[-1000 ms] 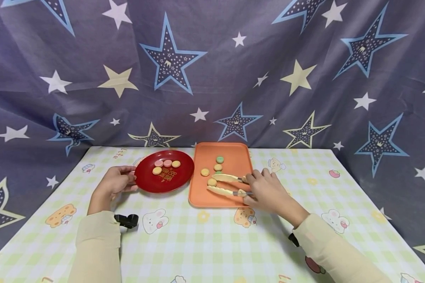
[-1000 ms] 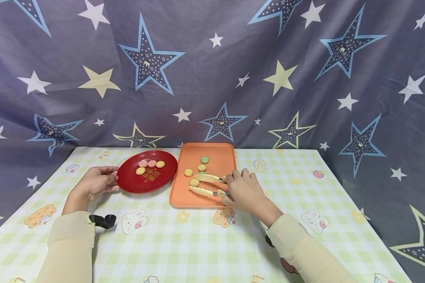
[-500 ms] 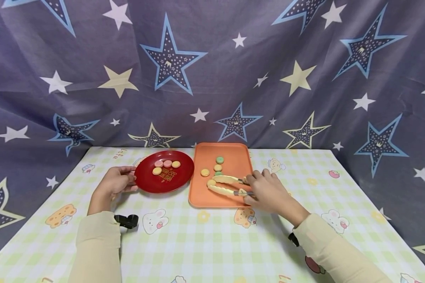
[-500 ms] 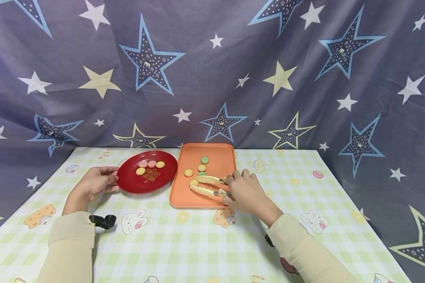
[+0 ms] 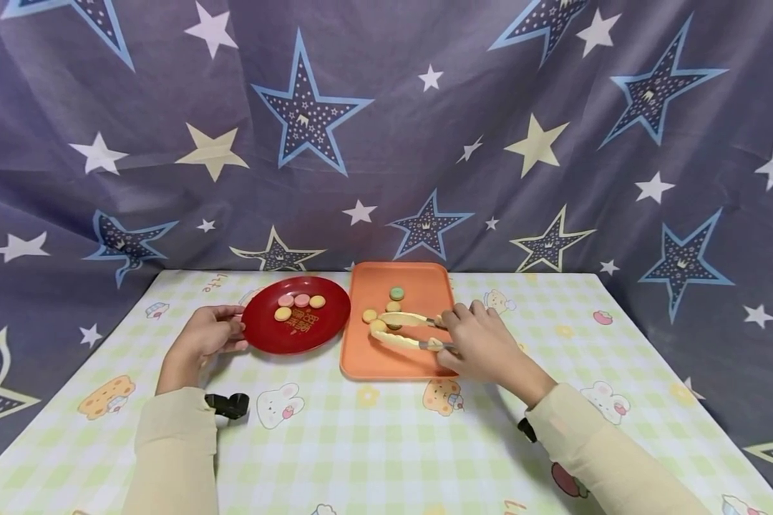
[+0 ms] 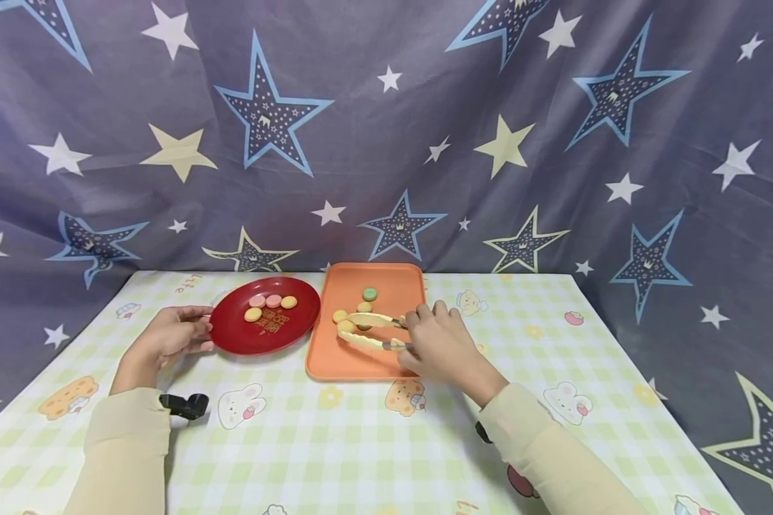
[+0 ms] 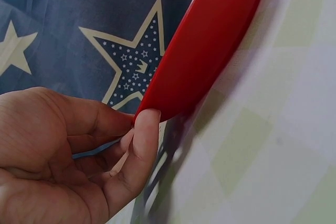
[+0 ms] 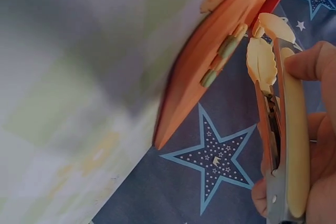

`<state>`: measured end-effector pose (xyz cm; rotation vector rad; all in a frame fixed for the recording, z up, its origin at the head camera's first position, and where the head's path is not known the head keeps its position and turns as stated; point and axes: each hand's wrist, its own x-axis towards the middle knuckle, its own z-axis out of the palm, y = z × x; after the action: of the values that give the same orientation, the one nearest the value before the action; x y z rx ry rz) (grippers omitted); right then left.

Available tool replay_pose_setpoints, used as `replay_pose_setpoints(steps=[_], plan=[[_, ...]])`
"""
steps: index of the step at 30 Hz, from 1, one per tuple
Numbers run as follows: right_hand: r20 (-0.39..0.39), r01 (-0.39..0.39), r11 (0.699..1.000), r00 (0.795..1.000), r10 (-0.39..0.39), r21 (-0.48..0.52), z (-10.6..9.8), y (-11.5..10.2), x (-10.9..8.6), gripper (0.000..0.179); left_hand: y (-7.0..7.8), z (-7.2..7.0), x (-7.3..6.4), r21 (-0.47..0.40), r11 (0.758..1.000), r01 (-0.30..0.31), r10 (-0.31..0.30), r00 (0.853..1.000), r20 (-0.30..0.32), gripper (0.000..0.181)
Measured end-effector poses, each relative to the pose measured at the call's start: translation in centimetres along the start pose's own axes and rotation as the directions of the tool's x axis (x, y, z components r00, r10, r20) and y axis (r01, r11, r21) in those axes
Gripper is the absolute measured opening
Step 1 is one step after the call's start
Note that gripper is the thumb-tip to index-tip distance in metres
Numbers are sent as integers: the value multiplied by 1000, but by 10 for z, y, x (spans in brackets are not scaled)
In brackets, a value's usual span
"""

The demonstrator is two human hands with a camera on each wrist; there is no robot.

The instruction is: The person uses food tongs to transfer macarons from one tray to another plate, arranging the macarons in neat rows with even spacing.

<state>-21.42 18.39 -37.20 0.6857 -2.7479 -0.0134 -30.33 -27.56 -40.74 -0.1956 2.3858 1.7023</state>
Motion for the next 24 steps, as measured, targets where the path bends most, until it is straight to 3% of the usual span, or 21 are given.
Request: replay_pose_setpoints(steps=[24], plan=[[-57,50,998,997,-47,39,4,-31,41,31,1,1,0,3,1000,2,-2,1000,-1,49]])
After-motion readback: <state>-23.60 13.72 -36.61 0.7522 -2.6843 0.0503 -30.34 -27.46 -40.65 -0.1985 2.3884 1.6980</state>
